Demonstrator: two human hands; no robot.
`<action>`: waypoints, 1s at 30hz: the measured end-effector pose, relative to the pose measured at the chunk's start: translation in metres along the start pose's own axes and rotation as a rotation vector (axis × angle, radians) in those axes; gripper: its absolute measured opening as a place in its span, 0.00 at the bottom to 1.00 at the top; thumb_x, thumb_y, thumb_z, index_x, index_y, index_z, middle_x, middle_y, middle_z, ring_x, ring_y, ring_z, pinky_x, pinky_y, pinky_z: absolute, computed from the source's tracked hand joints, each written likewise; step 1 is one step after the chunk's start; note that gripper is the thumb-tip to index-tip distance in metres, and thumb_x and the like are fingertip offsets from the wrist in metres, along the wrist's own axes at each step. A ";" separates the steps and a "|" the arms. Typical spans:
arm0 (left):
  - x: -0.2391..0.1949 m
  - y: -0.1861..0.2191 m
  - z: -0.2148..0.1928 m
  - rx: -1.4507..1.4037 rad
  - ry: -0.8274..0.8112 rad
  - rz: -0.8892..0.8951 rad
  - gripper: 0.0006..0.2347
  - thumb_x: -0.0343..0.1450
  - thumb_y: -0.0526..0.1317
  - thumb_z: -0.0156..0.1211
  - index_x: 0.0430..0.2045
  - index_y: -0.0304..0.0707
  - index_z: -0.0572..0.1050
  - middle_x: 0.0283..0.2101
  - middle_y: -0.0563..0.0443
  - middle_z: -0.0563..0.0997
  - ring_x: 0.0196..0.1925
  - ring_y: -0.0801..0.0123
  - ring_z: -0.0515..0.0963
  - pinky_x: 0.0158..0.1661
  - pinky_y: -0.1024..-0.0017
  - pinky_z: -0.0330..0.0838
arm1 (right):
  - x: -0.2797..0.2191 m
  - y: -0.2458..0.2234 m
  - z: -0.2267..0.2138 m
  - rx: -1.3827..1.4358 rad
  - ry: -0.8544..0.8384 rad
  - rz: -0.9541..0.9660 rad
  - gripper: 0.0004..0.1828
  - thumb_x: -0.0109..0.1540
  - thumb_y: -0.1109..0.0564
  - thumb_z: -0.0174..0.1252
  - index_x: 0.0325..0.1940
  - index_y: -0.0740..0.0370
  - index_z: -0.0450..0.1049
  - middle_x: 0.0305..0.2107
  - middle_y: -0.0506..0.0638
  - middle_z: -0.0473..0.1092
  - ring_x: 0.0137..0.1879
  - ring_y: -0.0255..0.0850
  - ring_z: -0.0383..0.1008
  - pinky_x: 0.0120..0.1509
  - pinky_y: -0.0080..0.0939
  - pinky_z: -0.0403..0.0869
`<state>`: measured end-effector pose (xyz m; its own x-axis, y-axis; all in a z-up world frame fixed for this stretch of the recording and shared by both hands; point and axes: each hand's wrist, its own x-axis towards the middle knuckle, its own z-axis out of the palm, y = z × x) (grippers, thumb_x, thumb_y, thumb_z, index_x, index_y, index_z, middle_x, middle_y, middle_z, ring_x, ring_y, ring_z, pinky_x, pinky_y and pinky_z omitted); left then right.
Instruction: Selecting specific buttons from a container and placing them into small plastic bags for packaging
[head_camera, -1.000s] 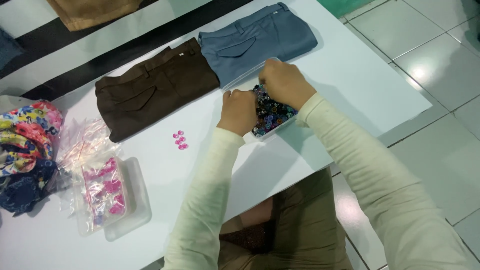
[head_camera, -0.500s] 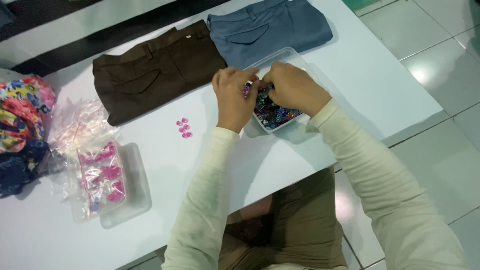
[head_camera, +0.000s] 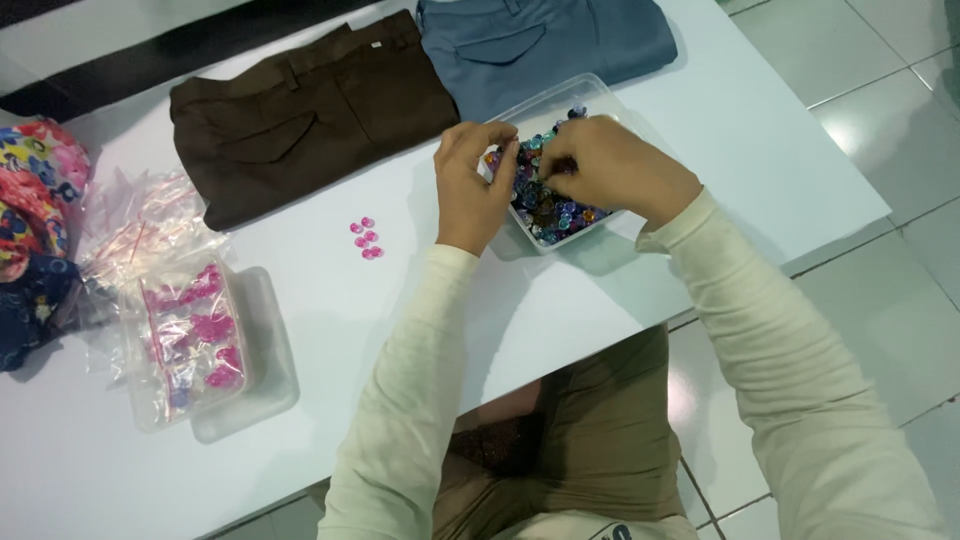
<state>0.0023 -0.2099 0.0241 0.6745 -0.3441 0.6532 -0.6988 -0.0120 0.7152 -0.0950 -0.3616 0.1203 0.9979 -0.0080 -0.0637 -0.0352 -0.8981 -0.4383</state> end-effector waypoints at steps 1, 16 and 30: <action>0.002 0.000 -0.003 -0.001 -0.001 -0.005 0.05 0.73 0.35 0.65 0.40 0.47 0.82 0.36 0.57 0.85 0.52 0.64 0.77 0.60 0.60 0.65 | -0.002 -0.006 0.003 0.001 -0.005 0.003 0.12 0.60 0.63 0.61 0.46 0.70 0.81 0.38 0.70 0.77 0.47 0.71 0.77 0.47 0.65 0.77; 0.010 0.010 -0.014 0.105 -0.181 0.007 0.03 0.73 0.34 0.59 0.37 0.45 0.77 0.39 0.58 0.80 0.47 0.65 0.75 0.54 0.62 0.63 | 0.043 0.044 0.039 -0.097 0.228 -0.053 0.13 0.62 0.60 0.56 0.45 0.54 0.85 0.35 0.52 0.70 0.45 0.55 0.73 0.41 0.57 0.72; 0.001 0.022 -0.015 0.107 0.049 0.191 0.03 0.77 0.32 0.52 0.40 0.38 0.74 0.40 0.51 0.79 0.46 0.57 0.75 0.50 0.63 0.69 | 0.027 0.040 0.034 -0.019 0.446 -0.244 0.15 0.58 0.59 0.56 0.43 0.65 0.85 0.29 0.56 0.73 0.34 0.50 0.73 0.42 0.49 0.71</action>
<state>-0.0089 -0.1961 0.0436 0.5367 -0.3036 0.7873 -0.8343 -0.0513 0.5489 -0.0718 -0.3832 0.0706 0.9029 0.0202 0.4294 0.1990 -0.9051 -0.3757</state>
